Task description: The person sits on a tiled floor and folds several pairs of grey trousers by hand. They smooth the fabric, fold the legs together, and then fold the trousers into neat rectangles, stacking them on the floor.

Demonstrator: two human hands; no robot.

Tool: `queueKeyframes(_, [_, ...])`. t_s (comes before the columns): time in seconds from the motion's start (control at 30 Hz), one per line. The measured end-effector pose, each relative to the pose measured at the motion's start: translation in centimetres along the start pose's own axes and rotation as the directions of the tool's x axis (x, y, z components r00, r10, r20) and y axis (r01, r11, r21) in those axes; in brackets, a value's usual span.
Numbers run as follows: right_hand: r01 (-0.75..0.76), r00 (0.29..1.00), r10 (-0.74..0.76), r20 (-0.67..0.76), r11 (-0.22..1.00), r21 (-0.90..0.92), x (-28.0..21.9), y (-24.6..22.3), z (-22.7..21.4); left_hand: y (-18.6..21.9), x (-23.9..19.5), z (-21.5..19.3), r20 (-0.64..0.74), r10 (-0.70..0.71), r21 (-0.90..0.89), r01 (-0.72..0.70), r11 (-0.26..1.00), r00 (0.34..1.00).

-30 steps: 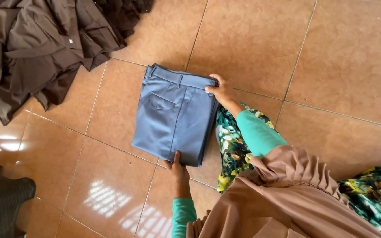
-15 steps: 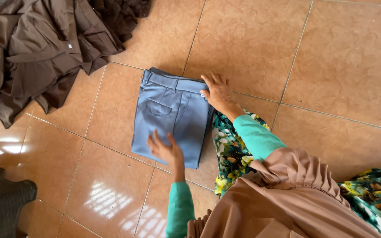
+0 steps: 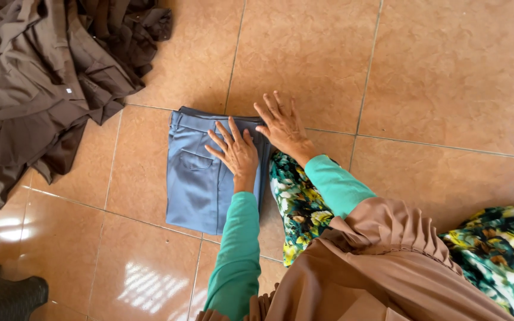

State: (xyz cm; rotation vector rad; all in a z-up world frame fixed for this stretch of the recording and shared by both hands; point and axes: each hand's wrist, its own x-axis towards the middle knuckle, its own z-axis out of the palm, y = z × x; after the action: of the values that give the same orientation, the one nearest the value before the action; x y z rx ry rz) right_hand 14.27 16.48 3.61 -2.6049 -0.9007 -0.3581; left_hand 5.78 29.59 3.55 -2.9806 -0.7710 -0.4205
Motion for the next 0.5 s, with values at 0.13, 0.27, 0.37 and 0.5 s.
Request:
queueKeyframes(0.13, [-0.104, 0.992, 0.1, -0.071, 0.993, -0.054, -1.6, 6.6, -1.7, 6.8, 1.8, -0.4, -0.042, 0.075, -0.06, -0.078, 0.995, 0.996])
queueKeyframes(0.27, [-0.294, 0.953, 0.28, -0.118, 0.948, -0.119, -6.2, 15.6, -3.7, 16.0, 1.4, 0.8, -0.042, 0.27, -0.091, -0.273, 0.958, 0.962])
queueKeyframes(0.37, [-0.439, 0.898, 0.427, -0.108, 0.886, -0.151, -11.0, 21.2, -5.1, 22.4, -0.7, 3.5, 0.043, 0.388, -0.11, -0.382, 0.918, 0.921])
queueKeyframes(0.5, [-0.612, 0.784, 0.621, -0.003, 0.772, -0.174, -16.2, 26.4, -6.9, 29.0, -3.7, 6.1, 0.126, 0.488, -0.149, -0.47, 0.87, 0.864])
